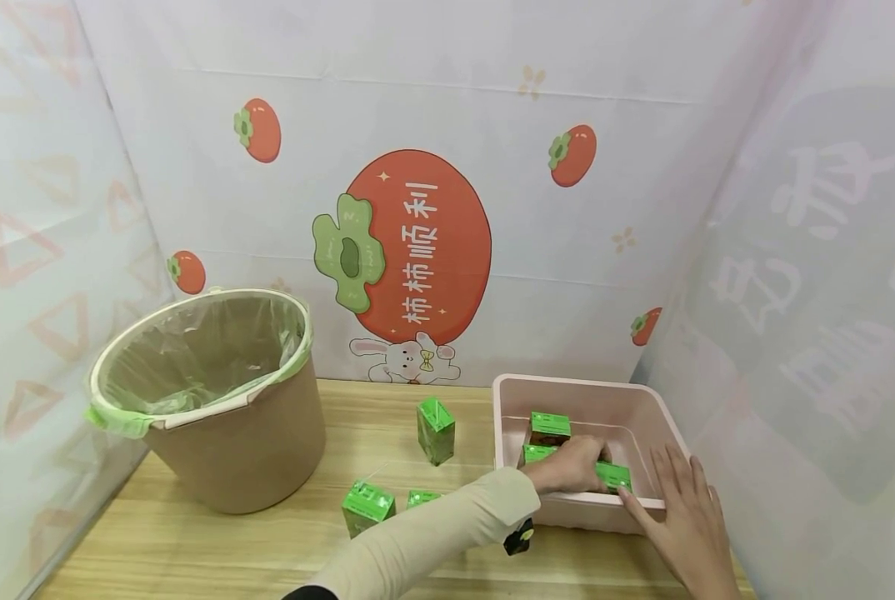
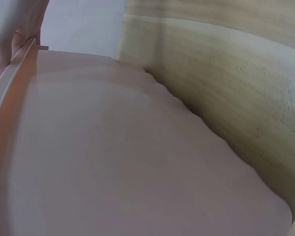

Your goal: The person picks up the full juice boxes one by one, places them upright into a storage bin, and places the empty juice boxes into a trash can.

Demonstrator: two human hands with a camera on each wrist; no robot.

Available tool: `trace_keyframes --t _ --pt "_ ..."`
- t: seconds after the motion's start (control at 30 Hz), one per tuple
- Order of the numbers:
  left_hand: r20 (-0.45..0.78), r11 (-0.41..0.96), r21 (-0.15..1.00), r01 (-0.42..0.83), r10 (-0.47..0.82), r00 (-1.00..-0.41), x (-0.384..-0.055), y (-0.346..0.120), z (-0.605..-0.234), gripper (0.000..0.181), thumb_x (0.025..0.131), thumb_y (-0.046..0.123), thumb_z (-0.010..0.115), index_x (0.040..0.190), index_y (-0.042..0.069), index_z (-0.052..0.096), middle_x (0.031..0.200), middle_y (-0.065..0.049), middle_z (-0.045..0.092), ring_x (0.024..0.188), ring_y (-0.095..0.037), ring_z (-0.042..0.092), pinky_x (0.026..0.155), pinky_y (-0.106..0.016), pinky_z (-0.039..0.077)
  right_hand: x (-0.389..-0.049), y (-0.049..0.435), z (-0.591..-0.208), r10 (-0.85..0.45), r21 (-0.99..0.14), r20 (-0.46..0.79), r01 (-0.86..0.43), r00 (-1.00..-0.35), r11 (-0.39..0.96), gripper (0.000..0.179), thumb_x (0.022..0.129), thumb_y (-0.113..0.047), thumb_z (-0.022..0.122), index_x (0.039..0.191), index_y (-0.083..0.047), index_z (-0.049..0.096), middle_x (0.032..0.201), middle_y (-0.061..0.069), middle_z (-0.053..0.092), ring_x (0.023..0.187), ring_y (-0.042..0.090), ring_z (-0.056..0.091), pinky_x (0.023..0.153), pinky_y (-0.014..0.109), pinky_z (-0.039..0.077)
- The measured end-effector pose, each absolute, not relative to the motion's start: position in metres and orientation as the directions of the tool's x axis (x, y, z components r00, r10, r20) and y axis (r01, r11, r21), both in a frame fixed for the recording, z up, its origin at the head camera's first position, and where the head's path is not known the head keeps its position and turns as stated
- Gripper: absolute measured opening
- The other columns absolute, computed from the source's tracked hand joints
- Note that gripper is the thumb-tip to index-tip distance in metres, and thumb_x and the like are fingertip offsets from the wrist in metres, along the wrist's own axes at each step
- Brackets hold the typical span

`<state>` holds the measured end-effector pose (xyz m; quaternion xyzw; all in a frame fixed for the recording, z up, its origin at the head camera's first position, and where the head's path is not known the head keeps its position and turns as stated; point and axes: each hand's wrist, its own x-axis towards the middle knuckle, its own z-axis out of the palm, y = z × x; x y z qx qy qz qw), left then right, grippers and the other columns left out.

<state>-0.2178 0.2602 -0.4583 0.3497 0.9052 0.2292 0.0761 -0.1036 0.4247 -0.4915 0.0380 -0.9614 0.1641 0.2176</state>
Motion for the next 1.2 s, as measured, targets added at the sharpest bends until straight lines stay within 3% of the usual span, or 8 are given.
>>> trace_keyframes --t 0.2,0.5,0.8,0.9,1.13,1.2 --pt "0.028 0.623 0.500 0.601 0.683 -0.730 -0.219 0.256 -0.454 0.034 0.082 0.024 0.094 0.112 0.018 0.077 0.095 0.016 0.070 0.083 0.004 0.055 0.072 -0.008 0.039 -0.105 0.424 -0.491 -0.003 -0.296 0.431 -0.144 -0.902 0.944 0.086 0.103 -0.041 0.065 0.166 0.001 0.025 0.171 0.028 0.018 0.155 0.057 0.006 0.105 0.083 0.021" --pt "0.046 0.525 0.596 0.607 0.733 -0.679 -0.221 0.235 -0.436 0.047 0.088 0.024 0.090 0.130 0.014 0.071 0.118 0.010 0.071 0.104 0.004 0.062 0.082 -0.008 0.046 -0.106 0.424 -0.492 -0.005 -0.289 0.418 -0.138 -0.909 0.947 0.087 0.103 -0.041 0.065 0.166 0.000 0.024 0.170 0.030 0.019 0.155 0.058 0.006 0.103 0.083 0.022" --pt "0.133 0.463 0.600 0.653 0.747 -0.652 -0.230 0.208 -0.426 0.048 0.090 0.026 0.087 0.131 0.011 0.070 0.124 0.008 0.070 0.110 0.002 0.062 0.088 -0.006 0.044 -0.106 0.425 -0.491 -0.025 -0.274 0.418 -0.152 -0.908 0.950 0.087 0.103 -0.040 0.065 0.167 0.001 0.022 0.170 0.031 0.017 0.155 0.058 0.004 0.106 0.082 0.019" --pt "0.157 0.438 0.609 0.661 0.750 -0.642 -0.232 0.196 -0.422 0.045 0.091 0.024 0.086 0.130 0.009 0.070 0.125 0.004 0.071 0.111 0.000 0.063 0.090 -0.007 0.044 -0.105 0.426 -0.493 -0.035 -0.270 0.433 -0.166 -0.901 0.948 0.088 0.103 -0.039 0.065 0.167 -0.001 0.020 0.170 0.030 0.017 0.156 0.055 0.002 0.111 0.080 0.015" --pt "0.201 0.420 0.596 0.684 0.747 -0.634 -0.236 0.172 -0.408 0.042 0.093 0.027 0.085 0.128 0.011 0.070 0.124 0.005 0.071 0.115 -0.001 0.062 0.095 -0.009 0.043 -0.104 0.428 -0.495 -0.042 -0.247 0.453 -0.171 -0.890 0.954 0.086 0.104 -0.040 0.063 0.166 0.002 0.022 0.170 0.030 0.017 0.159 0.049 -0.001 0.126 0.063 -0.002" --pt "0.209 0.417 0.595 0.687 0.745 -0.634 -0.235 0.164 -0.406 0.043 0.093 0.028 0.086 0.128 0.011 0.069 0.124 0.005 0.071 0.116 -0.002 0.062 0.096 -0.010 0.043 -0.105 0.427 -0.496 -0.031 -0.253 0.440 -0.158 -0.897 0.955 0.086 0.104 -0.041 0.063 0.167 0.001 0.020 0.172 0.029 0.014 0.159 0.048 -0.003 0.124 0.067 0.000"
